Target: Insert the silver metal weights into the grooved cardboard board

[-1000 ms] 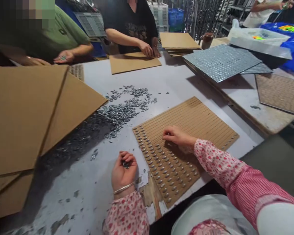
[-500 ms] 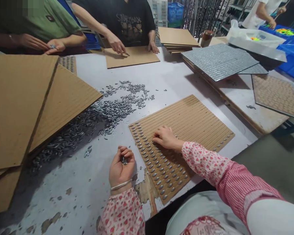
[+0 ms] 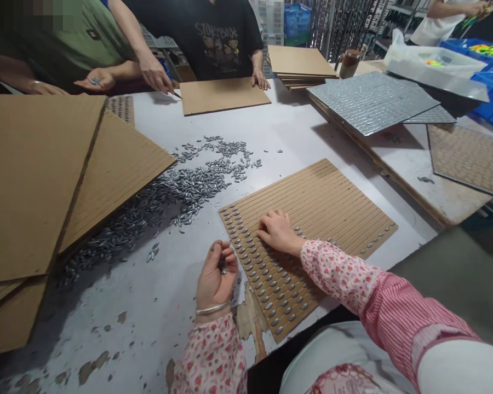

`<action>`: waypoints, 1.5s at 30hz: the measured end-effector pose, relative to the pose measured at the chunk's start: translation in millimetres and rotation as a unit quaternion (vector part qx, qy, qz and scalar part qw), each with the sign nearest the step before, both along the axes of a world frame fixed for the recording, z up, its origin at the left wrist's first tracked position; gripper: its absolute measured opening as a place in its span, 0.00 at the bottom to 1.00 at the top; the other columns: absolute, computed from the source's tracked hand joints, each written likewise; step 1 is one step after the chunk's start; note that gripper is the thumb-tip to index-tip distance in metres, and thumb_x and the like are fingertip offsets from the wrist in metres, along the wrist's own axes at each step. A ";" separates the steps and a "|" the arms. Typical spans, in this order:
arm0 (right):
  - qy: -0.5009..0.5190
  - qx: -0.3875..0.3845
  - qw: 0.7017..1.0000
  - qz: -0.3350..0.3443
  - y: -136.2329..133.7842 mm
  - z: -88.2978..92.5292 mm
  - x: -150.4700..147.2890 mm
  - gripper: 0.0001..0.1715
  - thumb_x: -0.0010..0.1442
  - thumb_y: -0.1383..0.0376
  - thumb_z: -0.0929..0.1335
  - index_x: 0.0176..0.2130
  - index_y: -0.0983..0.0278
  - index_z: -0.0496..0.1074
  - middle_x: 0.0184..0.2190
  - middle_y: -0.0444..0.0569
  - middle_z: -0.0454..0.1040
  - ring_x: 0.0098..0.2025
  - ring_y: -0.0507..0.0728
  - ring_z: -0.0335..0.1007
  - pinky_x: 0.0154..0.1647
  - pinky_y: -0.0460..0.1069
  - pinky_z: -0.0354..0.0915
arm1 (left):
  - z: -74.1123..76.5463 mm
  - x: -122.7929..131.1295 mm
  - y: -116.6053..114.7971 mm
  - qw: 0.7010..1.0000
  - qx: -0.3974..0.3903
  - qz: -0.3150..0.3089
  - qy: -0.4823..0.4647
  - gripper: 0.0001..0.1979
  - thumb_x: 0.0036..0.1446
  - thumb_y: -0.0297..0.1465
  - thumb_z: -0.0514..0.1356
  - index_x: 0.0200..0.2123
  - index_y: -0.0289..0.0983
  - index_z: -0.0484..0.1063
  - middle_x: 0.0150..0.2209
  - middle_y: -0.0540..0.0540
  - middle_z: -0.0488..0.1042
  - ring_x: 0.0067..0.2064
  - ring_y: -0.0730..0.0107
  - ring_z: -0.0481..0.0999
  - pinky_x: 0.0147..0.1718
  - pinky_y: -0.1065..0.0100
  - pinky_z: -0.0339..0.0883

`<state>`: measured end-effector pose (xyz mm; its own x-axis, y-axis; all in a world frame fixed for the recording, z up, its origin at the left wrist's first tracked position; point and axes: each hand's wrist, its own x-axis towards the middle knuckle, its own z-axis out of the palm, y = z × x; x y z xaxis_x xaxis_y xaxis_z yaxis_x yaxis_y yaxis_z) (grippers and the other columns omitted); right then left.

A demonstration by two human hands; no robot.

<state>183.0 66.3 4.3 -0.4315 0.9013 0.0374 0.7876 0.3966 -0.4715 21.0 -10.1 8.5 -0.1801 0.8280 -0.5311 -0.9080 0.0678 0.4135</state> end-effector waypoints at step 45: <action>0.118 0.020 0.991 0.059 10.2 18.9 -12.3 0.06 0.59 0.64 0.65 0.33 0.64 0.70 0.32 0.47 0.69 0.38 0.55 0.60 0.42 0.50 0.55 | 6.3 0.0 -0.1 0.999 0.009 -0.014 -0.051 0.14 0.61 0.23 0.46 0.44 0.32 0.70 0.43 0.36 0.75 0.48 0.62 0.73 0.42 0.62 0.71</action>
<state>170.7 76.5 23.2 -0.5088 0.8407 0.1852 0.6042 0.5020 -0.6189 21.0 -10.2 14.8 -0.1028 0.8419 -0.5297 -0.9430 0.0869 0.3213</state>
